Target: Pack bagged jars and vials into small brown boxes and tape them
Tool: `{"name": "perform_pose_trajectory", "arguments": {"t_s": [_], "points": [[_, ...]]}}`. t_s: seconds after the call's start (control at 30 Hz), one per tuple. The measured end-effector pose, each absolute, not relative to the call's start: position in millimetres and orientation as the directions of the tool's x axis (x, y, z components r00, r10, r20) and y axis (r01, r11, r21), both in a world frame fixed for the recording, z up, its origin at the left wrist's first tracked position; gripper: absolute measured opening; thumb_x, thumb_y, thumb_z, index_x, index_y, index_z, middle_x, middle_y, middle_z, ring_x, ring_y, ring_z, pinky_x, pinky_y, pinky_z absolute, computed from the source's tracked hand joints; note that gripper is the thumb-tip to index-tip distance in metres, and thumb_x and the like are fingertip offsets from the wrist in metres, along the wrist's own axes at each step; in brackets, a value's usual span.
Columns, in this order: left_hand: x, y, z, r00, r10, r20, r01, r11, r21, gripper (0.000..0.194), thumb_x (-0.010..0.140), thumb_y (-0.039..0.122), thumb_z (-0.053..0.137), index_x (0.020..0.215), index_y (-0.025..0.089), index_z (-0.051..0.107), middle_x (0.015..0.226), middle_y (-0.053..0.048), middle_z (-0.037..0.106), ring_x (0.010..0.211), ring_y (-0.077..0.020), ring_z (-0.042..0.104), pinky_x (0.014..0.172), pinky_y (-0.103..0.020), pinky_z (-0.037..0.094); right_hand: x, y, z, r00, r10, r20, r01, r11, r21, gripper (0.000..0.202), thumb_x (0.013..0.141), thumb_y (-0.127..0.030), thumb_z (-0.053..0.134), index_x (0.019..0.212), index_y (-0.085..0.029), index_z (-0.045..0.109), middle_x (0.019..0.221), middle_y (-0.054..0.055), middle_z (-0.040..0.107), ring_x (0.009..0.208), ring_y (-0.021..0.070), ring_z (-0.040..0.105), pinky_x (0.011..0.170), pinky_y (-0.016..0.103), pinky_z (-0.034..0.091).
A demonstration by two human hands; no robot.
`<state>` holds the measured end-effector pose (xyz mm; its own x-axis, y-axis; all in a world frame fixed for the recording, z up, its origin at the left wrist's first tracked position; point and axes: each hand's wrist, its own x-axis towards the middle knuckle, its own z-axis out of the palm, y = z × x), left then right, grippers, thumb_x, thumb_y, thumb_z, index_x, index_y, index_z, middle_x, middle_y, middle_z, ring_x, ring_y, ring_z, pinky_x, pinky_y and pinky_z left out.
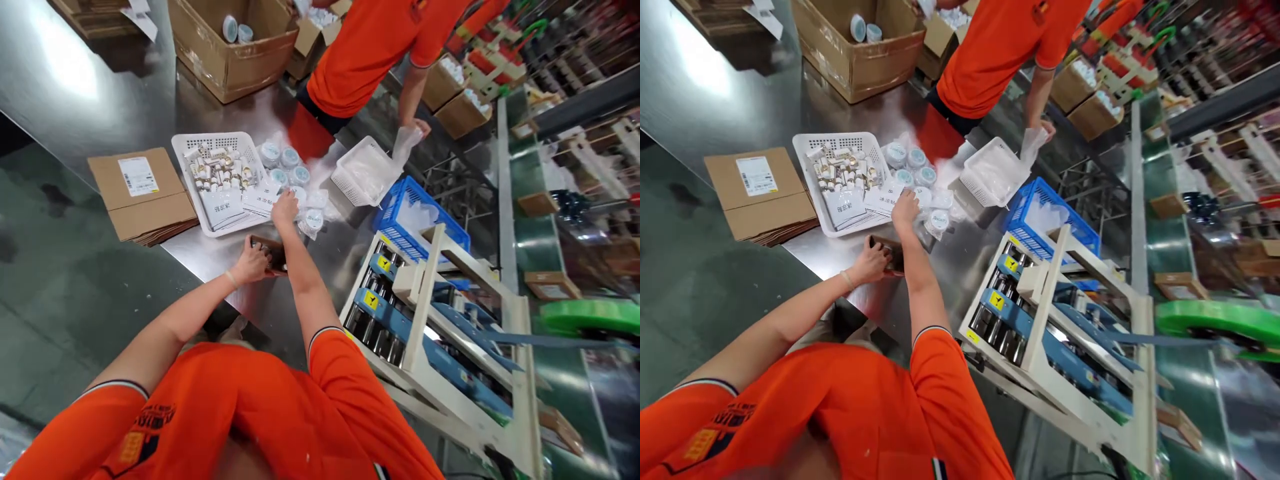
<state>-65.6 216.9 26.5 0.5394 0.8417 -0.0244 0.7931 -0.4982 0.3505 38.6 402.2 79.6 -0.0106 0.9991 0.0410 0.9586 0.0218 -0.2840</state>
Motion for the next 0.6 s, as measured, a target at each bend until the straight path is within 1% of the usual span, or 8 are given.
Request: {"name": "perform_pose_trajectory", "arguments": {"t_s": [0.07, 0.13, 0.2, 0.27, 0.37, 0.47, 0.53, 0.6], "points": [[-66, 218, 25, 0.547, 0.837, -0.020, 0.784, -0.503, 0.364, 0.049, 0.114, 0.062, 0.081, 0.135, 0.019, 0.093, 0.143, -0.024, 0.085, 0.138, -0.0483, 0.068, 0.140, -0.080, 0.031, 34, 405, 83, -0.115, 0.993, 0.023, 0.959, 0.117, -0.258, 0.044, 0.109, -0.013, 0.085, 0.152, -0.010, 0.079, 0.165, 0.027, 0.076, 0.154, 0.0296, 0.069, 0.129, 0.040, 0.058], [-65, 220, 23, 0.553, 0.833, -0.016, 0.775, -0.507, 0.376, 0.048, 0.114, 0.060, 0.080, 0.135, 0.018, 0.093, 0.141, -0.025, 0.085, 0.136, -0.0485, 0.069, 0.140, -0.081, 0.031, 29, 410, 85, -0.245, 0.968, -0.063, 0.943, 0.222, -0.248, 0.061, 0.100, -0.010, 0.095, 0.159, -0.012, 0.079, 0.174, 0.022, 0.072, 0.165, 0.0288, 0.061, 0.138, 0.040, 0.051], [-65, 221, 21, 0.560, 0.829, -0.012, 0.767, -0.512, 0.386, 0.045, 0.113, 0.056, 0.082, 0.135, 0.018, 0.093, 0.138, -0.025, 0.086, 0.135, -0.0486, 0.069, 0.140, -0.082, 0.030, 26, 416, 87, -0.330, 0.926, -0.182, 0.930, 0.286, -0.233, 0.078, 0.093, -0.010, 0.100, 0.167, -0.016, 0.076, 0.181, 0.019, 0.068, 0.171, 0.0326, 0.058, 0.142, 0.047, 0.048], [-65, 221, 19, 0.564, 0.826, 0.004, 0.757, -0.519, 0.397, 0.043, 0.111, 0.052, 0.084, 0.136, 0.018, 0.094, 0.136, -0.024, 0.087, 0.135, -0.0484, 0.070, 0.141, -0.084, 0.029, 26, 421, 86, -0.356, 0.895, -0.270, 0.929, 0.307, -0.209, 0.083, 0.094, -0.013, 0.098, 0.173, -0.018, 0.074, 0.186, 0.018, 0.065, 0.172, 0.0378, 0.057, 0.143, 0.055, 0.049], [-65, 221, 14, 0.562, 0.826, 0.041, 0.745, -0.526, 0.411, 0.041, 0.108, 0.049, 0.088, 0.134, 0.019, 0.095, 0.134, -0.023, 0.087, 0.132, -0.0476, 0.071, 0.141, -0.087, 0.030, 29, 425, 85, -0.347, 0.890, -0.297, 0.935, 0.301, -0.189, 0.077, 0.100, -0.018, 0.092, 0.175, -0.020, 0.074, 0.186, 0.015, 0.067, 0.170, 0.0408, 0.058, 0.142, 0.061, 0.051], [-65, 222, 9, 0.548, 0.833, 0.072, 0.731, -0.519, 0.443, 0.039, 0.104, 0.047, 0.091, 0.129, 0.018, 0.096, 0.129, -0.023, 0.087, 0.129, -0.0473, 0.071, 0.139, -0.090, 0.032, 30, 425, 83, -0.360, 0.883, -0.301, 0.930, 0.315, -0.189, 0.061, 0.112, -0.021, 0.083, 0.173, -0.019, 0.077, 0.181, 0.014, 0.072, 0.166, 0.0376, 0.062, 0.141, 0.060, 0.053], [-64, 222, 6, 0.532, 0.841, 0.096, 0.717, -0.507, 0.478, 0.037, 0.102, 0.048, 0.094, 0.123, 0.018, 0.095, 0.126, -0.023, 0.087, 0.131, -0.0481, 0.071, 0.139, -0.090, 0.033, 27, 423, 84, -0.364, 0.886, -0.287, 0.929, 0.321, -0.185, 0.049, 0.118, -0.020, 0.075, 0.167, -0.018, 0.081, 0.175, 0.013, 0.075, 0.159, 0.0325, 0.067, 0.137, 0.053, 0.056], [-63, 222, 2, 0.510, 0.850, 0.133, 0.684, -0.495, 0.536, 0.035, 0.098, 0.050, 0.097, 0.115, 0.019, 0.093, 0.124, -0.022, 0.087, 0.134, -0.0488, 0.069, 0.139, -0.088, 0.035, 23, 419, 89, -0.359, 0.902, -0.241, 0.930, 0.326, -0.170, 0.041, 0.122, -0.015, 0.067, 0.159, -0.015, 0.085, 0.170, 0.013, 0.076, 0.150, 0.0258, 0.071, 0.129, 0.040, 0.059]]}}
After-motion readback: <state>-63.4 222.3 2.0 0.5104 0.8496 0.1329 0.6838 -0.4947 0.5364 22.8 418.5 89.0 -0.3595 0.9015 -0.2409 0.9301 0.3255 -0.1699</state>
